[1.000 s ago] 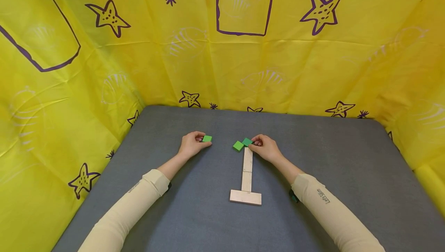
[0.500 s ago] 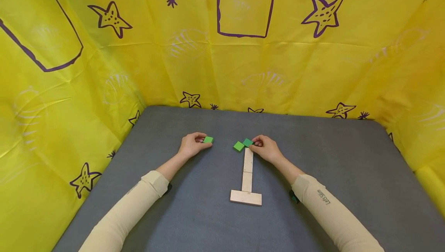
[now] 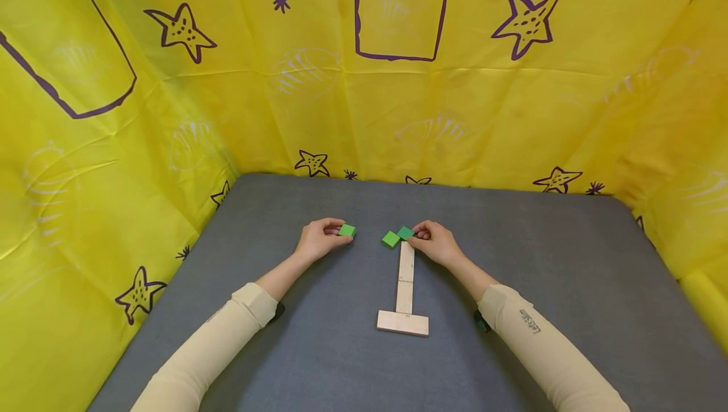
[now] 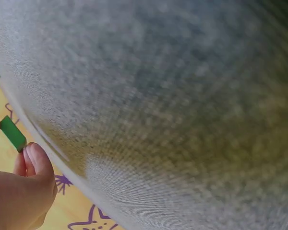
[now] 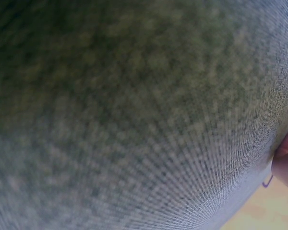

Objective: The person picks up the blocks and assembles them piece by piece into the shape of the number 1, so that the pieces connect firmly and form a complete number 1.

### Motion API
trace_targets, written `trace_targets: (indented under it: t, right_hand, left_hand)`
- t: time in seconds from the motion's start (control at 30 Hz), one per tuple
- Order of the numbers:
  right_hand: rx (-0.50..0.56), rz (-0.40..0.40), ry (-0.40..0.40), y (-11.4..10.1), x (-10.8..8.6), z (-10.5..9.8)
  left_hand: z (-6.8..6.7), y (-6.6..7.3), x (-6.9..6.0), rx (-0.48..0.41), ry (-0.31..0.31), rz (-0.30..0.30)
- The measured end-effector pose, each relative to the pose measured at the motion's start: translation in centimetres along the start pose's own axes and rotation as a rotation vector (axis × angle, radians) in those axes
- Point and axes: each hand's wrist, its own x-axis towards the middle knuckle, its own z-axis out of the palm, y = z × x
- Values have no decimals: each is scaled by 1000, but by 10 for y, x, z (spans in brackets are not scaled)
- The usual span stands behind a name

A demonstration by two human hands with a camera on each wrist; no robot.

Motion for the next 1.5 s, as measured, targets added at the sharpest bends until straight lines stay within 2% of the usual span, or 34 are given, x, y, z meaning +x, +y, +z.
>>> trace_targets:
  t: [0.3, 0.57, 0.8, 1.07, 1.5]
  right_hand:
    - [-6, -7, 4, 1, 0, 1]
    - [-2, -3, 4, 0, 0, 1]
    - [2, 2, -4, 0, 0, 0]
    - [3, 7, -5, -1, 1, -1]
    - [0, 13, -7, -3, 1, -2]
  left_hand:
    - [3, 4, -4, 3, -3, 36]
    - [8, 10, -8, 14, -32, 93]
    - [15, 14, -7, 38, -66, 137]
    - [21, 17, -8, 60, -93, 152]
    - [31, 22, -7, 94, -113, 225]
